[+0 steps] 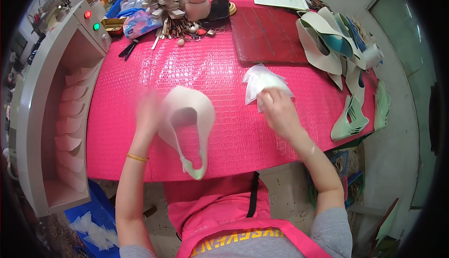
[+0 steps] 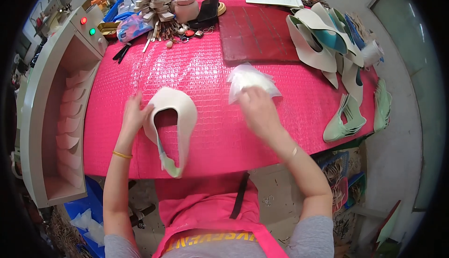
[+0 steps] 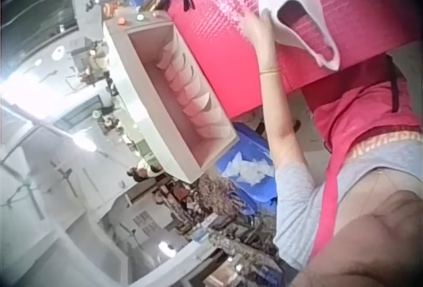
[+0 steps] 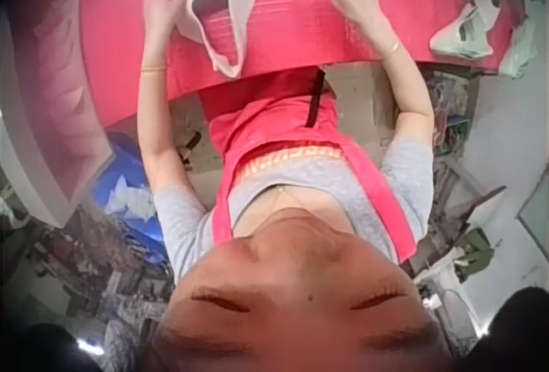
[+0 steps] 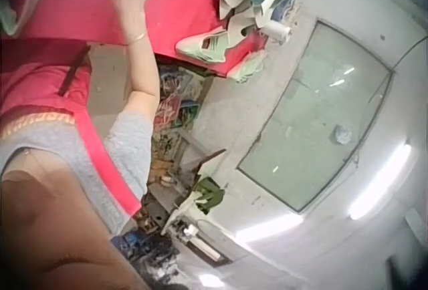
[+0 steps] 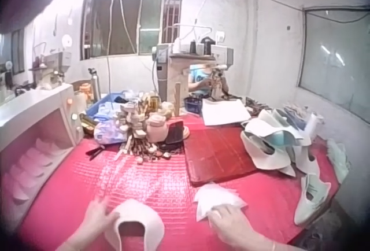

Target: Manually aligning and pressing together white and green leather/synthetic shoe upper components and liners.

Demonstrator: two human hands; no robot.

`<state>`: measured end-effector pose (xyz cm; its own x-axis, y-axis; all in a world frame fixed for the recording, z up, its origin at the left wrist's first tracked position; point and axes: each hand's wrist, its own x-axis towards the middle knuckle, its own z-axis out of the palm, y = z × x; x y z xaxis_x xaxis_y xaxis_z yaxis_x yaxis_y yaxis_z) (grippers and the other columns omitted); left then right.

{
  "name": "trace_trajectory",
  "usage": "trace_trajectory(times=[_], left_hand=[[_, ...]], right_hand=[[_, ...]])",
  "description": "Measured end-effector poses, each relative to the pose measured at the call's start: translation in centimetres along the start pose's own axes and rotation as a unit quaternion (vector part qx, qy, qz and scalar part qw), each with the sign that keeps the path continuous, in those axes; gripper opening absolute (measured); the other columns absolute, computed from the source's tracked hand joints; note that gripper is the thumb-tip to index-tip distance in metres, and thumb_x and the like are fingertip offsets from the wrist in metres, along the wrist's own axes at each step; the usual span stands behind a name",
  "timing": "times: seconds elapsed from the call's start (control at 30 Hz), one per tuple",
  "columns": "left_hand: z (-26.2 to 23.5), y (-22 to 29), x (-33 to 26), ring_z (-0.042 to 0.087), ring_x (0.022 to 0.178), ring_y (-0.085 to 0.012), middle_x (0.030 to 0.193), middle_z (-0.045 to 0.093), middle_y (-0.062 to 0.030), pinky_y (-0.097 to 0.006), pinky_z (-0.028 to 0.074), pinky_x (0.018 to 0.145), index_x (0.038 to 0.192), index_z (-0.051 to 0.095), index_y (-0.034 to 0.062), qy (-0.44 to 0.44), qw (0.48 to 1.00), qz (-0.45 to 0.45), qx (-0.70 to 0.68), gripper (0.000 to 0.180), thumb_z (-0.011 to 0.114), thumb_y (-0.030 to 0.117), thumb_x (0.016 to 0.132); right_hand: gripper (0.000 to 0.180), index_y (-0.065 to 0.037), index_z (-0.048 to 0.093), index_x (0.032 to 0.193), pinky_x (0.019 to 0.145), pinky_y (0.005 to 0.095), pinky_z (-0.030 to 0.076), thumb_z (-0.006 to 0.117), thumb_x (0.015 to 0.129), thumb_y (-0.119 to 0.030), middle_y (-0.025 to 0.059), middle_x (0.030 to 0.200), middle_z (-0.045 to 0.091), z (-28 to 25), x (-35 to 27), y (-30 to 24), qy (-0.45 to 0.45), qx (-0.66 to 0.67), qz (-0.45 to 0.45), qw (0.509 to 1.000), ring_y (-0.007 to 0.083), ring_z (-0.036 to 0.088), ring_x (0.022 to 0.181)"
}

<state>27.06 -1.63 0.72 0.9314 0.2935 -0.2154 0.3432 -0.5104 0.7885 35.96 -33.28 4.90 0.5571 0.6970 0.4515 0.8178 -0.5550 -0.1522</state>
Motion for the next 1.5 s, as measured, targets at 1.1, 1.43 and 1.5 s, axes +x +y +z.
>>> trace_trajectory(times=[1.1,1.43,1.5], left_hand=[[16.0,12.7,2.4,0.056,0.078,-0.0305,0.085,0.056,-0.014,-0.041,0.045,0.066,0.095,0.058,0.0049,-0.116,0.93,0.295,0.185,0.024,0.049,0.01,0.074],[16.6,11.1,3.3,0.055,0.077,-0.0346,0.085,0.055,-0.0172,-0.04,0.045,0.068,0.09,0.056,-0.0001,-0.111,0.957,0.26,0.064,0.02,0.046,0.007,0.073],[16.8,10.7,2.6,0.055,0.076,-0.0348,0.087,0.054,-0.0179,-0.04,0.045,0.068,0.087,0.055,-0.0012,-0.079,0.94,0.32,0.085,0.018,0.046,0.005,0.073]], right_hand=[[0.009,0.001,0.06,0.079,0.056,0.0242,0.046,0.055,0.077,-0.005,0.0074,0.073,0.06,5.5,-2.2,6.5,0.076,0.328,0.249,0.908,0.0142,0.059,0.063],[0.008,-0.001,0.054,0.081,0.06,0.024,0.045,0.058,0.076,-0.005,0.0075,0.082,0.058,5.4,-1.8,6.5,-0.001,0.277,0.204,0.939,0.0131,0.057,0.07],[0.007,-0.001,0.053,0.079,0.06,0.0232,0.045,0.058,0.077,-0.005,0.0067,0.084,0.058,5.8,-2.0,6.4,0.015,0.345,0.268,0.9,0.0117,0.057,0.072]])
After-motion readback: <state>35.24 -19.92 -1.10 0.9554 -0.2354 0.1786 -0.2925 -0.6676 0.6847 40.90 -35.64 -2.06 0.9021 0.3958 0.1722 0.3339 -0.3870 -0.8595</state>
